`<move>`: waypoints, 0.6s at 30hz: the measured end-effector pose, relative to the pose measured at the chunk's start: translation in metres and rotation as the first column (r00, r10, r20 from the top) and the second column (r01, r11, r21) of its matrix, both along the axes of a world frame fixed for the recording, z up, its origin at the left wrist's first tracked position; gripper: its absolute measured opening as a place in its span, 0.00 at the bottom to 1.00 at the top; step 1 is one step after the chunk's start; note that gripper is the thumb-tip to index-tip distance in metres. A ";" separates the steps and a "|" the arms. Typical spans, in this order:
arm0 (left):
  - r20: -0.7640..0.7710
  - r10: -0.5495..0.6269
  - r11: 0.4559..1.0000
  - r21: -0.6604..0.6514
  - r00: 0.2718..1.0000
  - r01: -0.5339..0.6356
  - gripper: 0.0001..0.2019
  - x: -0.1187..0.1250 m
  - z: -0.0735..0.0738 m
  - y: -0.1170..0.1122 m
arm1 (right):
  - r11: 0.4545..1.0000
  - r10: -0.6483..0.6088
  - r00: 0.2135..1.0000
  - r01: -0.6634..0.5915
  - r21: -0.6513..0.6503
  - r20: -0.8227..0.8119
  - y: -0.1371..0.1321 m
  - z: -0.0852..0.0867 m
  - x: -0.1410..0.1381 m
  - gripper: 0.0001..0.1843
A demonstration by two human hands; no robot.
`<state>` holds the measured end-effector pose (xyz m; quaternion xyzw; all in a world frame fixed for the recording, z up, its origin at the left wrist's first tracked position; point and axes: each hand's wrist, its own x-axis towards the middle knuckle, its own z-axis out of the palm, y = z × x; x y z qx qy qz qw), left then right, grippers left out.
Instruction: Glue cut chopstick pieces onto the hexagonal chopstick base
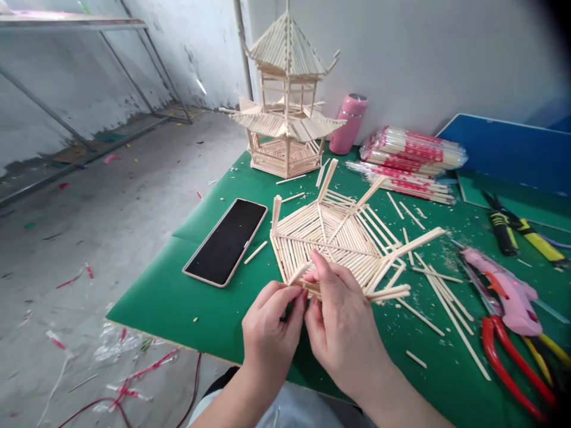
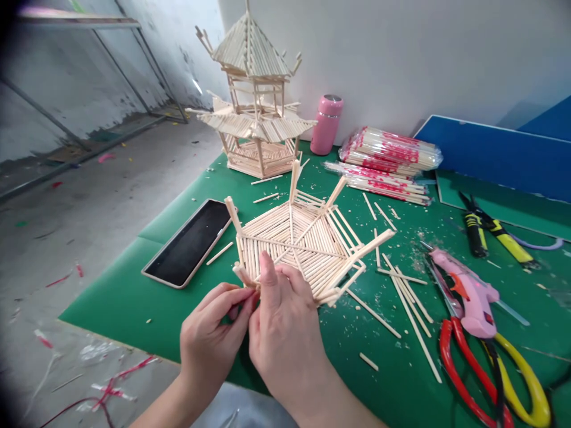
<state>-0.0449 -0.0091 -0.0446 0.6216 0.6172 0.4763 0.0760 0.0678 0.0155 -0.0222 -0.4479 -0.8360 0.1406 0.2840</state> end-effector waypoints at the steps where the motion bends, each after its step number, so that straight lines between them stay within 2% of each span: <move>1: -0.007 0.004 1.000 -0.004 1.000 -0.004 0.03 0.000 0.001 0.000 | 1.000 0.000 1.000 0.000 -0.002 0.000 0.000 0.000 0.000 0.30; 11: -0.014 0.002 1.000 0.004 1.000 -0.002 0.04 -0.001 0.004 0.002 | 1.000 -0.010 0.999 0.010 0.016 0.031 0.000 0.004 -0.002 0.28; 18: 0.016 -0.010 1.000 -0.018 1.000 0.010 0.04 -0.001 -0.001 0.000 | 1.000 -0.002 1.000 0.001 0.029 0.007 0.001 0.000 0.000 0.29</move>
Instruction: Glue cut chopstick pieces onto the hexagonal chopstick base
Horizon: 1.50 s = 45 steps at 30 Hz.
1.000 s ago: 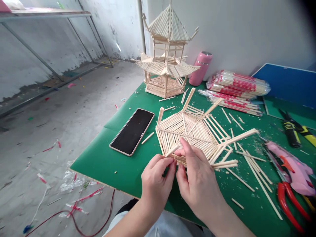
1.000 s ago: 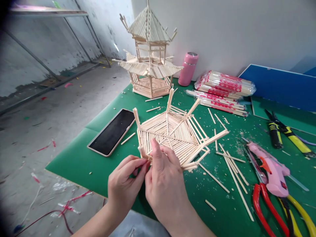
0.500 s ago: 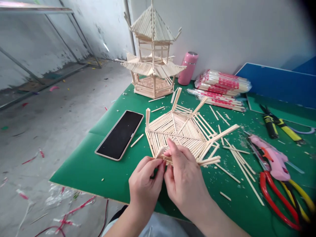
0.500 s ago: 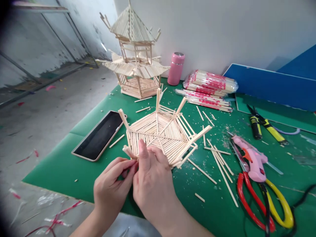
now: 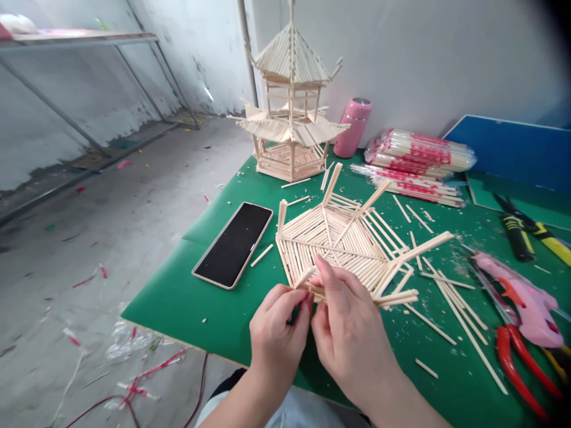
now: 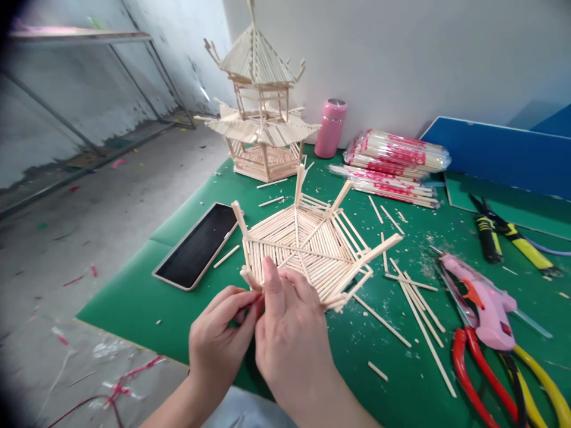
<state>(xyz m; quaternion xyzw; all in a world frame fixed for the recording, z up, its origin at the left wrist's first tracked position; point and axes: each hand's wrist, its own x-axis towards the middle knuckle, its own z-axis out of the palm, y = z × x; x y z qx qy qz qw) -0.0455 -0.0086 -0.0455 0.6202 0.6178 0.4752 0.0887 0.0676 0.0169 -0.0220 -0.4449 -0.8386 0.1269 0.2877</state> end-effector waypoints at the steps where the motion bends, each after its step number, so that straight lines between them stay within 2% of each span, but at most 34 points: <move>1: 0.003 -0.002 1.000 0.005 1.000 0.002 0.04 0.000 0.000 0.000 | 1.000 0.003 1.000 -0.003 0.003 0.003 0.000 0.000 0.000 0.29; 36: 0.048 -0.023 0.999 0.048 0.999 0.021 0.04 0.001 -0.004 -0.001 | 0.999 0.020 1.000 -0.020 0.035 0.016 -0.002 0.000 0.001 0.30; 45: 0.054 -0.035 0.999 0.024 0.998 0.034 0.04 0.000 -0.006 -0.001 | 1.000 0.010 1.000 -0.010 -0.012 0.028 -0.002 0.000 0.002 0.31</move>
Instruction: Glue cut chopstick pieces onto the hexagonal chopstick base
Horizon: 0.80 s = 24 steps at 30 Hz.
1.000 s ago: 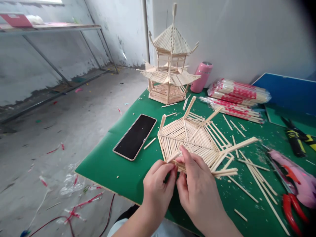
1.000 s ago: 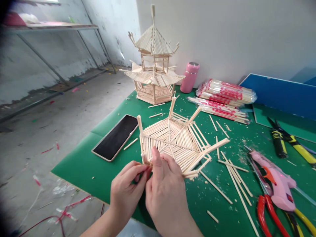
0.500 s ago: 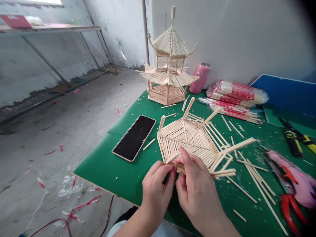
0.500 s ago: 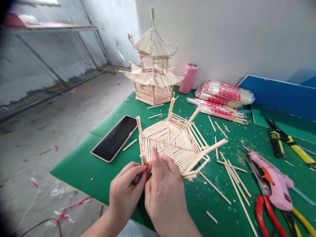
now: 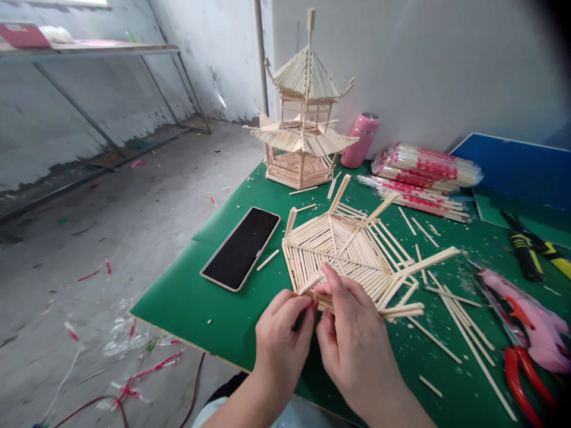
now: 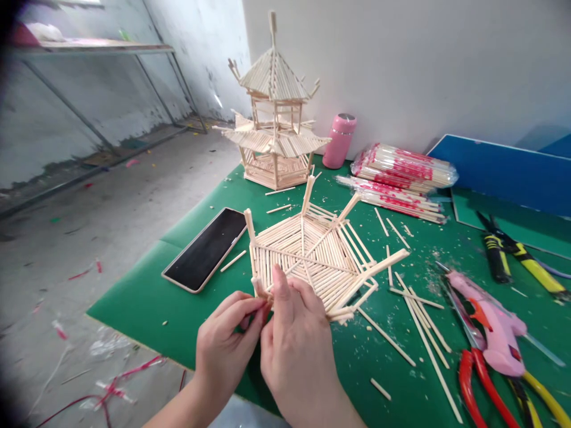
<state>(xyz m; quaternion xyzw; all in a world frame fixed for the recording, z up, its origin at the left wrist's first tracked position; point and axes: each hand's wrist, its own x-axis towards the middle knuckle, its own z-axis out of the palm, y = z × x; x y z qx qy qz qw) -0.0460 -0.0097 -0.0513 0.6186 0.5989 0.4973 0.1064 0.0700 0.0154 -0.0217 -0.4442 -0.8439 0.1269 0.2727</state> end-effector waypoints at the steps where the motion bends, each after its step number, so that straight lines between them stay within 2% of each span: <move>1: 0.000 -0.002 1.000 -0.002 1.000 0.002 0.04 0.000 0.000 0.000 | 1.000 0.001 1.000 -0.001 -0.006 -0.001 0.000 0.000 0.000 0.31; 24: 0.001 0.011 1.000 -0.010 1.000 -0.011 0.04 0.000 0.000 0.000 | 0.999 -0.004 1.000 0.004 -0.038 -0.014 0.000 0.001 -0.001 0.32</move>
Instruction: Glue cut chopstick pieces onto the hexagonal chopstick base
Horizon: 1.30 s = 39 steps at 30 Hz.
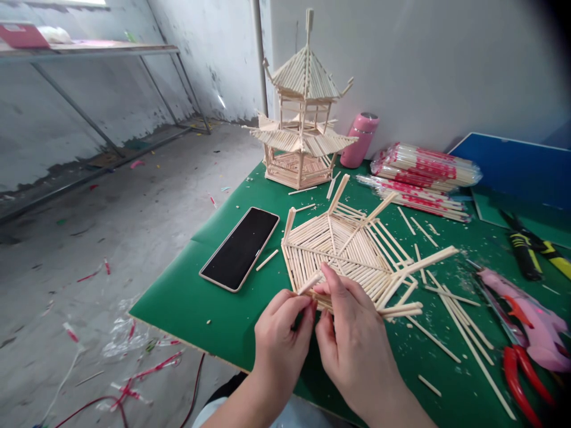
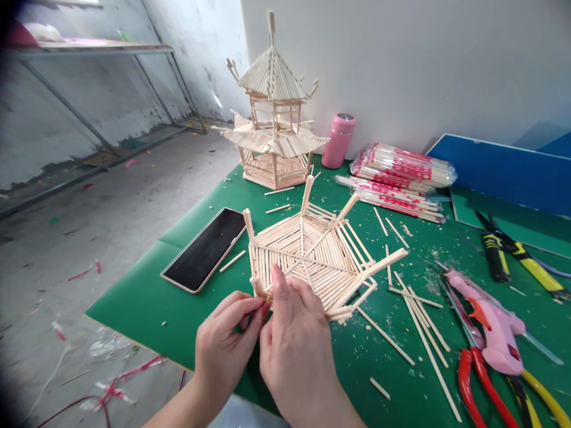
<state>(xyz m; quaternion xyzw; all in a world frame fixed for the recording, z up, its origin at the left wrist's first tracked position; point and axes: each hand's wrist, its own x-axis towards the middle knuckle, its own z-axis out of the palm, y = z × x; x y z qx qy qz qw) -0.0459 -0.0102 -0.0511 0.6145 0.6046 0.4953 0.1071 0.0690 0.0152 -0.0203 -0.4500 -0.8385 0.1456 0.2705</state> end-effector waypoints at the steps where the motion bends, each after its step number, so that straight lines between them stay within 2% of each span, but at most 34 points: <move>1: 0.002 0.001 1.000 0.000 1.000 -0.001 0.04 0.000 0.000 0.000 | 1.000 -0.001 1.000 0.001 -0.002 0.001 0.000 0.000 0.000 0.32; 39: -0.052 0.043 0.999 0.030 0.998 -0.042 0.04 0.001 0.004 0.000 | 1.000 0.008 1.000 -0.008 0.003 -0.020 -0.001 -0.001 0.001 0.31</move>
